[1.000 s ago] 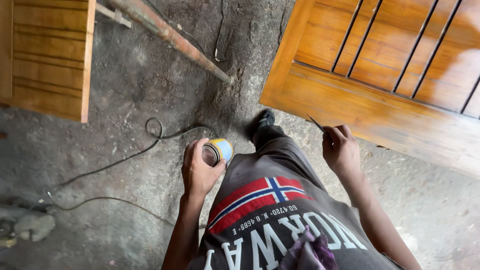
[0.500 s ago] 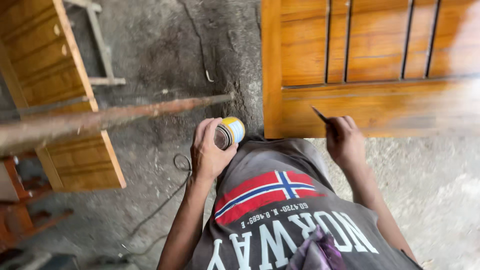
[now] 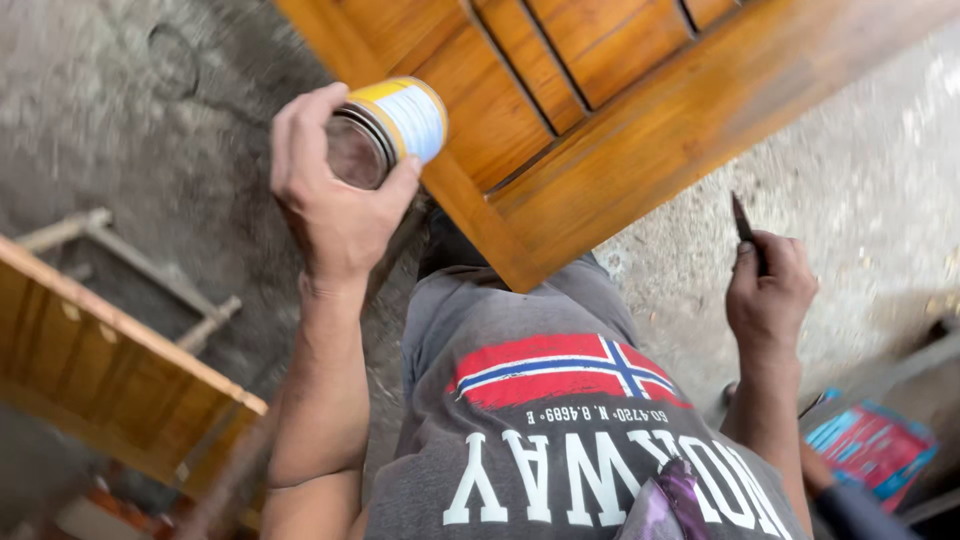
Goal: The person retrieves a can of wood finish and a small brush, then applies the finish to a wooden door or panel. They work methodically along the edges and grooves of the wood, ensuring even coverage.
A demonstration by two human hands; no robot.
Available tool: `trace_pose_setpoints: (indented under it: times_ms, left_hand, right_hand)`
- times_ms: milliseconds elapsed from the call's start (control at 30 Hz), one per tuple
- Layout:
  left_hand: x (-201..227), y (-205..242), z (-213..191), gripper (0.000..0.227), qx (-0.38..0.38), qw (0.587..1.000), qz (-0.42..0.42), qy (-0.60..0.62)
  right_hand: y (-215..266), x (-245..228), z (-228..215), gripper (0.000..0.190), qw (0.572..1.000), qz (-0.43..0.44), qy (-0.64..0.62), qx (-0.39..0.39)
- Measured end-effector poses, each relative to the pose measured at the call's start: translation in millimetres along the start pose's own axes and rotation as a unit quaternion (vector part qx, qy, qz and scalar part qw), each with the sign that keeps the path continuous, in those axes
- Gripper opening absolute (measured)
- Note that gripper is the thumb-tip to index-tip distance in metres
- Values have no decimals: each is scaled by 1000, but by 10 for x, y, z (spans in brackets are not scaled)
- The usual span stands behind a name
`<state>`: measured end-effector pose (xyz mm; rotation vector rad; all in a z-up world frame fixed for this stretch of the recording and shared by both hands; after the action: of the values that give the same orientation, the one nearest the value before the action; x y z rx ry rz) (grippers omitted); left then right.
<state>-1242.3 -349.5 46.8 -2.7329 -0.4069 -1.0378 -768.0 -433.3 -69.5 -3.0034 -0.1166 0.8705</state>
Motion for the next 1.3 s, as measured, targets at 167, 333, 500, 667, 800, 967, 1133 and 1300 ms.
trace_pose_setpoints:
  times_ms: [167, 333, 500, 667, 800, 967, 1133, 1300]
  left_hand:
    - [70, -575, 214, 67, -75, 994, 67, 34]
    - [163, -749, 391, 67, -143, 981, 123, 45]
    - [261, -699, 470, 68, -192, 970, 142, 35]
    - [412, -514, 463, 65, -204, 968, 146, 2]
    - [493, -387, 534, 64, -224, 962, 158, -7]
    - [667, -408, 629, 65, -245, 952, 186, 10]
    - [602, -545, 722, 66, -287, 938, 196, 24]
    - [536, -1014, 722, 65, -316, 921, 223, 34]
  right_hand:
    - [229, -736, 213, 14, 997, 64, -25, 31]
    - [298, -1276, 602, 24, 990, 111, -73, 36]
    - [437, -1485, 742, 22, 986, 142, -77, 26]
    - [635, -1288, 645, 22, 982, 154, -76, 76]
    - [814, -1101, 517, 20, 978, 158, -22, 132]
    - [849, -1087, 369, 23, 970, 181, -26, 158]
    - [812, -1312, 487, 25, 965, 215, -21, 152]
    - [387, -1733, 605, 25, 956, 232, -16, 178]
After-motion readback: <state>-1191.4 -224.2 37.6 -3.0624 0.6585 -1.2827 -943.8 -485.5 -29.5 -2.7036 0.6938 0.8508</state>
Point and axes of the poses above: each hand's wrist, its own y-axis away from the middle knuckle, its own z-axis out of the palm, x = y × z, the point moved 7 cm from there along -y, towards the middle knuckle, and after that the axes turned 13 degrees about -z, right-handed, at the moved point
